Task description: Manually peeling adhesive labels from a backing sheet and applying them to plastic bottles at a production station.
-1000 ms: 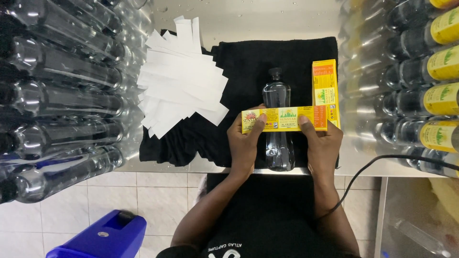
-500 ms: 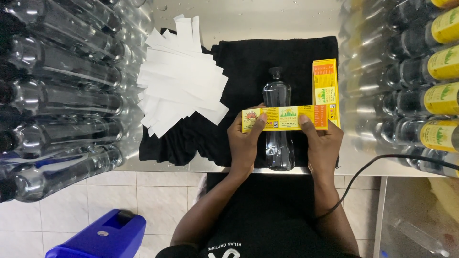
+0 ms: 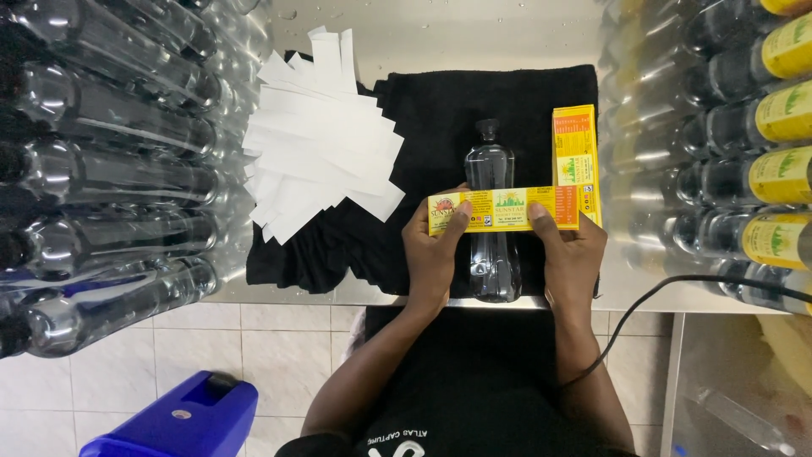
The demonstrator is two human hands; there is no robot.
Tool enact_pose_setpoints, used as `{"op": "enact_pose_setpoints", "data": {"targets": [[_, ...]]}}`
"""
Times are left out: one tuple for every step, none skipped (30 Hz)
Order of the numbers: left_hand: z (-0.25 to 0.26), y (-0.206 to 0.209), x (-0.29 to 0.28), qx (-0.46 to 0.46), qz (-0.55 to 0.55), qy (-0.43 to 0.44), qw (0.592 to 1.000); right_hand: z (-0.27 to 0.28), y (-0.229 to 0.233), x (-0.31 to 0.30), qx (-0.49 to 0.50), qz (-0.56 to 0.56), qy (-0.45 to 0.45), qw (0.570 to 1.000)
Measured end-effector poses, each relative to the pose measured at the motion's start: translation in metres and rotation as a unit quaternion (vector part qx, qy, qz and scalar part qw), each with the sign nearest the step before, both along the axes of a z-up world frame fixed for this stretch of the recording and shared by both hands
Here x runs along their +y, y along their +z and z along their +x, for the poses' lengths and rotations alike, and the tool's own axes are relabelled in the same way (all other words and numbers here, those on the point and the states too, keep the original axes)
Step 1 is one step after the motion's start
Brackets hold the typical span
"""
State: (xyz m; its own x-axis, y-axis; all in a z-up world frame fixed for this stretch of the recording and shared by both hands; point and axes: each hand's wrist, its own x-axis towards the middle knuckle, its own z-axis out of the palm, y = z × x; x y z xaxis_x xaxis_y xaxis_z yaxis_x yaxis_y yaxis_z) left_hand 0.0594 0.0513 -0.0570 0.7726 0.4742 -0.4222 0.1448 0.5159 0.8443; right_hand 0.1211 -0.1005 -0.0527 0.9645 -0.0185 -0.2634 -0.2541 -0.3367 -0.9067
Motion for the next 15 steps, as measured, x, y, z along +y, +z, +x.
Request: {"op": "enact_pose_setpoints", "data": {"targets": [[0.0002, 0.0001, 0.0006, 0.0, 0.0, 0.0, 1.0, 0.0002, -0.0005, 0.0, 0.0, 0.0, 0.0, 1.0], [-0.0001, 0.0002, 0.0011, 0.0, 0.001, -0.004, 1.0, 0.0, -0.0011, -0.0002, -0.003, 0.005, -0.001, 1.0], [-0.0005, 0.0003, 0.0015, 0.001, 0.003, -0.008, 1.0, -0.0003, -0.0016, -0.0003, -0.006, 0.011, -0.002, 1.0], [-0.0006, 0.0002, 0.0013, 0.0, 0.003, -0.008, 1.0, -0.0006, 0.001, 0.0013, -0.006, 0.011, -0.002, 1.0], [-0.0008, 0.0002, 0.0011, 0.0, 0.003, -0.006, 1.0, -0.0009, 0.0037, 0.0029, -0.004, 0.009, -0.003, 1.0], [-0.0009, 0.0002, 0.001, -0.002, 0.003, -0.005, 1.0, -0.0012, 0.0064, 0.0045, -0.001, 0.007, -0.004, 1.0], [-0.0007, 0.0008, 0.0011, -0.002, 0.003, -0.005, 1.0, -0.0008, 0.0065, 0.0048, -0.002, 0.007, -0.004, 1.0], [-0.0011, 0.0014, 0.0008, -0.001, 0.004, -0.005, 1.0, -0.001, 0.0068, 0.0047, 0.0, 0.0, -0.004, 1.0], [-0.0014, 0.0021, 0.0006, -0.001, 0.005, -0.006, 1.0, -0.0011, 0.0071, 0.0046, 0.002, -0.007, -0.004, 1.0], [-0.0007, 0.0002, 0.0003, -0.001, 0.005, -0.006, 1.0, -0.001, 0.0073, 0.0046, 0.002, -0.007, -0.004, 1.0], [-0.0001, -0.0016, 0.0, -0.005, 0.005, -0.004, 1.0, -0.0009, 0.0076, 0.0047, 0.0, -0.005, -0.004, 1.0], [0.0001, -0.0035, -0.0004, -0.008, 0.005, -0.003, 1.0, -0.0011, 0.0079, 0.0046, -0.002, -0.004, -0.005, 1.0], [-0.0001, -0.0023, -0.0004, -0.008, 0.005, -0.002, 1.0, -0.0009, 0.0069, 0.0045, -0.002, -0.004, -0.004, 1.0], [-0.0003, -0.0012, -0.0005, -0.006, 0.011, -0.004, 1.0, -0.0007, 0.0059, 0.0043, -0.002, -0.003, -0.005, 1.0], [-0.0006, 0.0, -0.0005, -0.003, 0.017, -0.006, 1.0, -0.0005, 0.0049, 0.0041, -0.001, -0.003, -0.005, 1.0]]}}
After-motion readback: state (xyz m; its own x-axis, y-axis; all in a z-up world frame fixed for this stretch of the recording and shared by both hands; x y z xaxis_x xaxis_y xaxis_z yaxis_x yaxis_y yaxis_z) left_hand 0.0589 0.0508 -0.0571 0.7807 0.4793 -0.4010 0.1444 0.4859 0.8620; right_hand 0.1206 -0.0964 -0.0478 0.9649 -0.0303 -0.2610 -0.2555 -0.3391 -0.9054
